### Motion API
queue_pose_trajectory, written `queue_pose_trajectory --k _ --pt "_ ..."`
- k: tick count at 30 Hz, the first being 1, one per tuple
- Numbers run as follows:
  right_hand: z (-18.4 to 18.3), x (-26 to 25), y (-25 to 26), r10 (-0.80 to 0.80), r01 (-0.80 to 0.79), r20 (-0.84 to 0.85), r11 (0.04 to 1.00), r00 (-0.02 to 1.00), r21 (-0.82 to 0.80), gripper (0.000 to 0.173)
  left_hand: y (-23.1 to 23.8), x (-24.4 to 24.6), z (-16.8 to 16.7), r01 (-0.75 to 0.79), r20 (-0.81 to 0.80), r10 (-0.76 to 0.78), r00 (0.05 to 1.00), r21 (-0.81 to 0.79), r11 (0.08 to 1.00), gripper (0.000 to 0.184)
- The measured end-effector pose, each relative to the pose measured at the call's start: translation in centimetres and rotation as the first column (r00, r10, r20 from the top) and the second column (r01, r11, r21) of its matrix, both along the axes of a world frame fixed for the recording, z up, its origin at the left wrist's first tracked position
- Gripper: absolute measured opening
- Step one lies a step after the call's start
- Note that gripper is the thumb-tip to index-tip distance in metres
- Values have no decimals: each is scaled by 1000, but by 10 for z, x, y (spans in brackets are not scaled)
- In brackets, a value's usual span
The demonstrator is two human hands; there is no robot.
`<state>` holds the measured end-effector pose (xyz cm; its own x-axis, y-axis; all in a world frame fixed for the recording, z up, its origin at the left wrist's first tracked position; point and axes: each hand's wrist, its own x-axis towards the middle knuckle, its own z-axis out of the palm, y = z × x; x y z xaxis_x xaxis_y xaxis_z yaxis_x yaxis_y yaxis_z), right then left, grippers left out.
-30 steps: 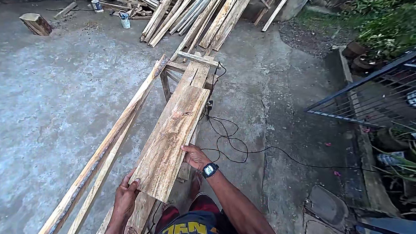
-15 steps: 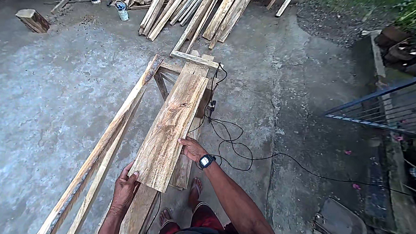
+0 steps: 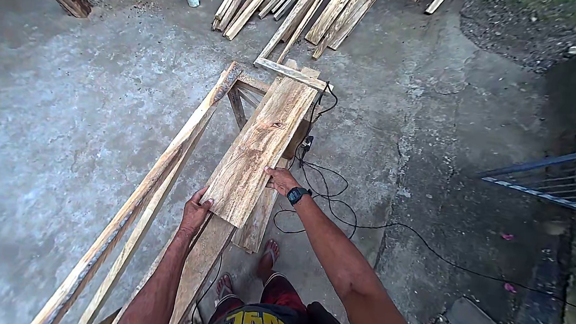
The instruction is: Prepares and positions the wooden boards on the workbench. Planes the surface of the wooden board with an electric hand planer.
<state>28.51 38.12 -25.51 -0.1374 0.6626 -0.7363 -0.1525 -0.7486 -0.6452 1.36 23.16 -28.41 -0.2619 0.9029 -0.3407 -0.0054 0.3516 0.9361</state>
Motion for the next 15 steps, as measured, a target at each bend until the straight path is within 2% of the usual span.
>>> queue_pose_trajectory --k 5,7,8,10,13,15 --pt "3 1 4 152 -154 170 988 974 -4 42 -1 0 3 24 -111 -25 994 -8 1000 49" --pt "2 2 3 174 -176 189 984 966 -8 42 -2 2 8 51 -215 -60 975 -45 998 47" --pt "-1 3 3 186 -190 202 982 961 -2 43 -2 2 8 71 -314 -93 945 -79 994 46" --pt "-14 4 1 223 -230 265 973 938 -2 46 -2 -2 1 98 -548 -138 825 -102 990 40" --pt "-21 2 -2 186 -204 351 979 918 15 48 4 1 -2 107 -694 -95 713 -26 994 44" --pt "-15 1 -9 148 -232 555 969 819 84 60 1 17 2 151 -802 -119 585 -36 988 50"
